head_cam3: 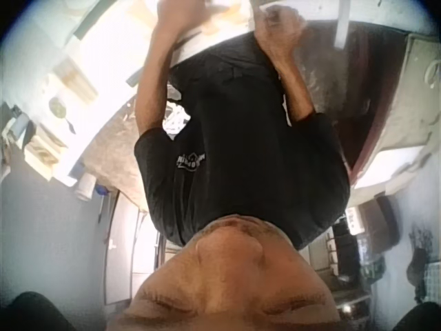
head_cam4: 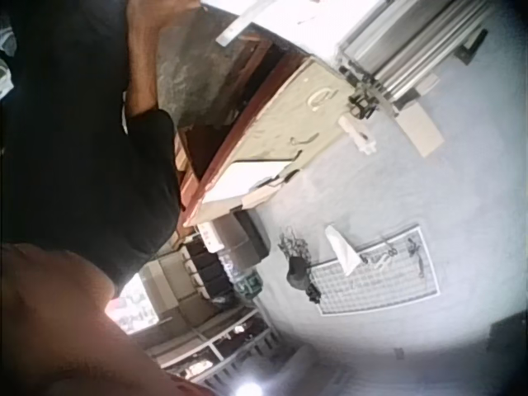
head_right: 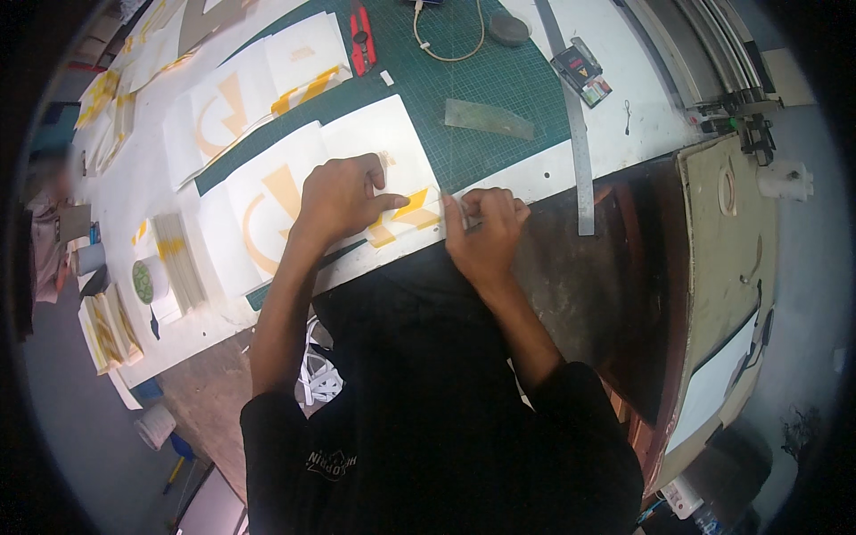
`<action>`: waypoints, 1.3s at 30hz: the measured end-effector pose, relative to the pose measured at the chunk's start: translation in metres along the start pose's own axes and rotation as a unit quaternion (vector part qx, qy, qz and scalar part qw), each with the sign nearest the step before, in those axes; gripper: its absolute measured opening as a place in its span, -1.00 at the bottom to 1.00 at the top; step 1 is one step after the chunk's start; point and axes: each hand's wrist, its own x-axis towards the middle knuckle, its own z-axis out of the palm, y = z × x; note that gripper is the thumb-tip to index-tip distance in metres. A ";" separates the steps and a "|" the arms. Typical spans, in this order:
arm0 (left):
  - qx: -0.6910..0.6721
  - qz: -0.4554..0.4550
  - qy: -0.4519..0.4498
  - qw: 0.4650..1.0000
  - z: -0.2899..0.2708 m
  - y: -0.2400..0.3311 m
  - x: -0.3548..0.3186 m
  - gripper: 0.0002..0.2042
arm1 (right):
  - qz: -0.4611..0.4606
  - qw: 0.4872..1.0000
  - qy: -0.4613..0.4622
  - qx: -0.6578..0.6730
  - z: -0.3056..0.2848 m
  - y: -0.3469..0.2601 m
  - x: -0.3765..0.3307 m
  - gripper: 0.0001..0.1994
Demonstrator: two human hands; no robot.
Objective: The person applies strips of yellow tape to the edges of white paper sheets on a green cutting mat. They smooth the tape down with their fingers and peel back the paper to ensure adhesion, repeating the process for multiple sheets.
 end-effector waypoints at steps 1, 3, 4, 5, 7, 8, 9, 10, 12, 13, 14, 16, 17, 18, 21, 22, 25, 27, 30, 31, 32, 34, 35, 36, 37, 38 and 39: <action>0.000 0.004 0.003 1.000 0.001 0.000 0.001 -0.52 | -0.026 1.000 -0.004 -0.004 0.000 -0.004 -0.001 -0.78; 0.000 0.012 0.010 1.000 0.003 0.000 0.001 -0.52 | -0.064 0.997 -0.009 -0.029 0.008 -0.009 -0.005 -0.80; -0.001 0.009 0.011 1.000 0.003 0.000 0.000 -0.52 | -0.082 0.996 -0.014 -0.040 0.010 -0.010 -0.006 -0.81; -0.003 0.006 0.011 1.000 0.002 0.000 -0.001 -0.52 | -0.064 0.997 -0.017 -0.032 0.010 -0.011 -0.006 -0.81; -0.005 0.005 0.011 1.000 0.002 -0.001 -0.001 -0.52 | -0.080 0.996 0.010 -0.049 0.009 0.000 -0.003 -0.81; -0.005 0.007 0.011 1.000 0.003 -0.001 0.000 -0.53 | -0.088 0.994 0.024 -0.058 0.009 0.004 -0.002 -0.81; -0.006 0.009 0.010 1.000 0.004 -0.002 0.001 -0.53 | -0.093 0.994 0.013 -0.050 0.009 0.005 -0.003 -0.80; -0.005 0.012 0.012 1.000 0.005 -0.002 0.001 -0.53 | -0.098 0.994 0.000 -0.044 0.006 0.005 -0.003 -0.80; -0.004 0.017 0.016 1.000 0.004 -0.003 0.000 -0.53 | -0.106 0.994 -0.012 -0.034 0.003 0.004 -0.002 -0.79; -0.007 0.016 0.014 1.000 0.004 -0.002 0.000 -0.53 | -0.108 0.994 -0.010 -0.027 0.003 0.004 -0.002 -0.79; -0.010 0.015 0.013 1.000 0.003 -0.001 -0.001 -0.53 | -0.111 0.994 -0.009 -0.021 0.003 0.004 -0.002 -0.79; -0.010 0.015 0.013 1.000 0.004 -0.001 -0.001 -0.53 | -0.124 0.992 -0.018 -0.022 0.004 0.004 -0.003 -0.79; -0.007 0.016 0.016 1.000 0.004 -0.002 -0.001 -0.53 | -0.131 0.991 -0.022 -0.023 0.004 0.004 -0.003 -0.79; -0.004 0.018 0.019 1.000 0.005 -0.002 -0.001 -0.53 | -0.135 0.991 -0.002 -0.024 0.004 0.005 0.001 -0.81; -0.007 0.017 0.016 1.000 0.004 -0.003 -0.001 -0.53 | -0.135 0.988 0.019 -0.068 0.003 0.018 0.035 -0.80; -0.007 0.020 0.015 1.000 0.004 -0.004 0.000 -0.53 | -0.123 0.986 0.002 -0.112 0.002 0.030 0.051 -0.73; -0.010 0.023 0.015 1.000 0.004 -0.005 0.002 -0.54 | -0.081 0.977 -0.039 -0.193 0.004 0.046 0.103 -0.60; -0.016 0.018 0.012 1.000 0.003 -0.004 0.001 -0.54 | -0.069 0.975 -0.091 -0.192 0.007 0.057 0.114 -0.55; -0.023 0.020 0.011 0.999 0.004 -0.005 0.002 -0.54 | 0.010 0.954 -0.230 -0.194 -0.009 0.041 0.129 -0.56; -0.023 0.019 0.010 1.000 0.004 -0.005 0.002 -0.54 | 0.055 0.950 -0.265 -0.157 -0.015 0.036 0.131 -0.58; -0.024 0.018 0.009 1.000 0.003 -0.005 0.001 -0.54 | 0.100 0.941 -0.300 -0.119 -0.022 0.031 0.131 -0.59; -0.023 0.020 0.010 0.999 0.004 -0.006 0.001 -0.54 | 0.152 0.940 -0.304 -0.019 -0.029 0.022 0.114 -0.63; -0.023 0.025 0.012 0.999 0.004 -0.007 0.001 -0.54 | 0.159 0.948 -0.272 0.043 -0.028 0.015 0.096 -0.66; -0.022 0.030 0.014 0.999 0.005 -0.007 0.002 -0.54 | 0.165 0.951 -0.239 0.105 -0.028 0.006 0.077 -0.68; -0.022 0.034 0.019 0.999 0.006 -0.008 0.001 -0.53 | 0.146 0.955 -0.237 0.102 -0.029 -0.008 0.060 -0.70; -0.022 0.039 0.024 0.999 0.007 -0.009 0.001 -0.53 | 0.127 0.959 -0.233 0.099 -0.027 -0.022 0.043 -0.71; -0.021 0.043 0.030 0.998 0.007 -0.009 0.001 -0.53 | 0.085 0.972 -0.199 0.097 -0.019 -0.028 0.025 -0.73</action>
